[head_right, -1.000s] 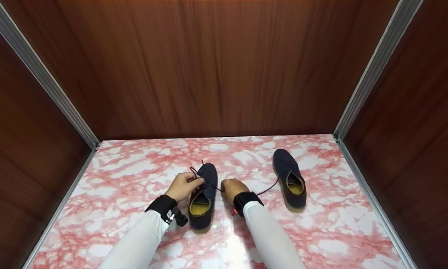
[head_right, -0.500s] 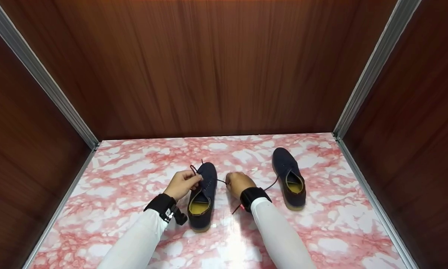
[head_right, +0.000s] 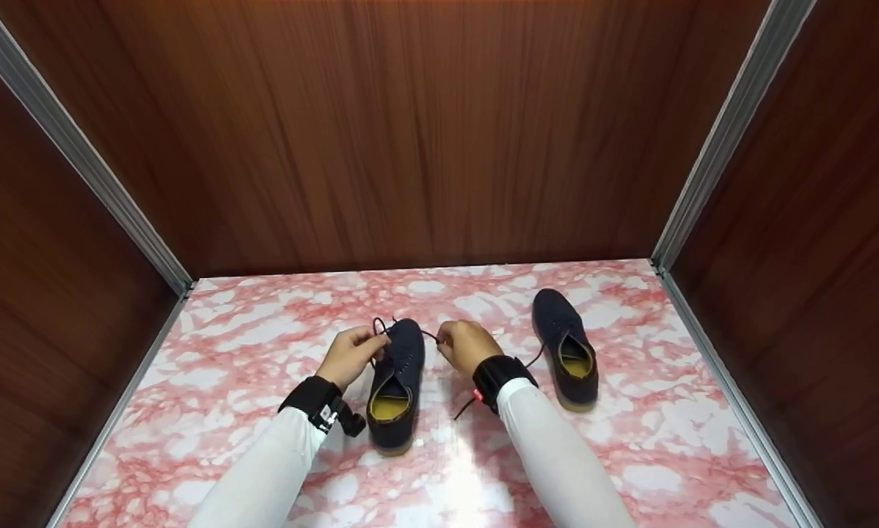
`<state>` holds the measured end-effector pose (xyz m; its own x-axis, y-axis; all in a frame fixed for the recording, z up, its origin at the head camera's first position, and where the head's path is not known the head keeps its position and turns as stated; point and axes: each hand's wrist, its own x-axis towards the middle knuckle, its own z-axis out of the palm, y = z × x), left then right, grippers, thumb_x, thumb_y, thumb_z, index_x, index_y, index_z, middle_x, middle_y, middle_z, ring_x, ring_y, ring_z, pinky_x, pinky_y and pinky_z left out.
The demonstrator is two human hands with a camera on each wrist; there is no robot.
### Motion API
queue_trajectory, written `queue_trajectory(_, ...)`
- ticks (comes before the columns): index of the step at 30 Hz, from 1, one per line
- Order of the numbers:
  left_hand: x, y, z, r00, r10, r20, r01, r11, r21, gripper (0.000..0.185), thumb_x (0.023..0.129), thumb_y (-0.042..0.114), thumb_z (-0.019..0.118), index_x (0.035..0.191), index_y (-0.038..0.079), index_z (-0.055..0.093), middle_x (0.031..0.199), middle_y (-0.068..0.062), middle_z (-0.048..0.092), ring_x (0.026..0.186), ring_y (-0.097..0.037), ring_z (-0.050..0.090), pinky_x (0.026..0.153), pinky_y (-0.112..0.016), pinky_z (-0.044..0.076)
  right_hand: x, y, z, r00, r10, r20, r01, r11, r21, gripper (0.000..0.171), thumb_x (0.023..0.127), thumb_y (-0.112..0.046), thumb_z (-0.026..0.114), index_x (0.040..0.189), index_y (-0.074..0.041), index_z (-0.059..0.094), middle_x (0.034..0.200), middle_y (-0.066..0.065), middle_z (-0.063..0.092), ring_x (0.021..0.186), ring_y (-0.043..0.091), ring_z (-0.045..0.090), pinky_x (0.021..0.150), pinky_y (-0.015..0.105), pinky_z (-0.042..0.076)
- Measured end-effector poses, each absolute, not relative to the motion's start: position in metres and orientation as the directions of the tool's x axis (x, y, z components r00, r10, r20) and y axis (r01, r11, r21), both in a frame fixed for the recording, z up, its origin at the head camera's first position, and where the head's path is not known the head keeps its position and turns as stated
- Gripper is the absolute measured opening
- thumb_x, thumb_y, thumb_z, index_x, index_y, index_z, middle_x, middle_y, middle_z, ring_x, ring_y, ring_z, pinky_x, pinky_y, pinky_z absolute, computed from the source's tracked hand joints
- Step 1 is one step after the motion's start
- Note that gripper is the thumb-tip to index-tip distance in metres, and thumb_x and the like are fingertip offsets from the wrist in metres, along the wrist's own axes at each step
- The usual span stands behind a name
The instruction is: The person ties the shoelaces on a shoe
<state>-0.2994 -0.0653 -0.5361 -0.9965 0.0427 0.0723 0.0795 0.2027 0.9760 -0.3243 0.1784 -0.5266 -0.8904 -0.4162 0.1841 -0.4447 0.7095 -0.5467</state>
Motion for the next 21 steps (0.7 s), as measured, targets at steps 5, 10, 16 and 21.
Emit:
queue_trajectory(5, -0.299, -0.067, -0.535, -0.998, 0.019, 0.057, 0.059, 0.167, 0.984, 0.022, 0.095, 0.012, 0.069, 0.074, 0.008, 0.063, 0.066, 0.005, 0.063, 0.068, -0.018, 0.066, 0.071, -0.033, 0.057, -0.323, 0.176, -0.515, -0.894, -0.406, 0.192, -0.434, 0.671, -0.601, 0.007, 0.093, -0.013, 0.077, 0.089, -0.010, 0.072, 0.077, 0.001, 0.072, 0.071, 0.006, 0.060, 0.072, 0.027, 0.050)
queue_trajectory(10, -0.299, -0.070, -0.536, -0.998, -0.003, 0.056, 0.054, 0.175, 0.983, 0.021, 0.096, 0.015, 0.068, 0.077, 0.008, 0.064, 0.066, 0.006, 0.068, 0.066, -0.011, 0.065, 0.071, -0.029, 0.056, -0.320, 0.175, -0.507, -0.890, -0.402, 0.215, -0.441, 0.637, -0.632, 0.005, 0.093, -0.012, 0.077, 0.090, -0.009, 0.073, 0.078, 0.001, 0.072, 0.071, 0.005, 0.059, 0.071, 0.024, 0.048)
queue_trajectory(16, -0.298, -0.072, -0.535, -0.998, -0.011, 0.054, 0.050, 0.224, 0.973, 0.022, 0.097, 0.018, 0.067, 0.077, 0.009, 0.068, 0.069, 0.006, 0.072, 0.065, -0.008, 0.063, 0.066, -0.020, 0.048, -0.316, 0.174, -0.503, -0.894, -0.390, 0.221, -0.433, 0.620, -0.654, 0.004, 0.092, -0.012, 0.078, 0.089, -0.011, 0.076, 0.078, 0.001, 0.072, 0.071, 0.005, 0.058, 0.070, 0.022, 0.047)
queue_trajectory(21, -0.296, -0.072, -0.535, -0.998, -0.015, 0.054, 0.049, 0.244, 0.969, 0.023, 0.098, 0.018, 0.066, 0.077, 0.010, 0.068, 0.074, -0.001, 0.077, 0.067, -0.010, 0.063, 0.066, -0.020, 0.047, -0.314, 0.172, -0.501, -0.891, -0.390, 0.233, -0.436, 0.589, -0.681, 0.004, 0.092, -0.013, 0.078, 0.089, -0.009, 0.077, 0.081, 0.003, 0.075, 0.073, 0.004, 0.059, 0.071, 0.020, 0.048)
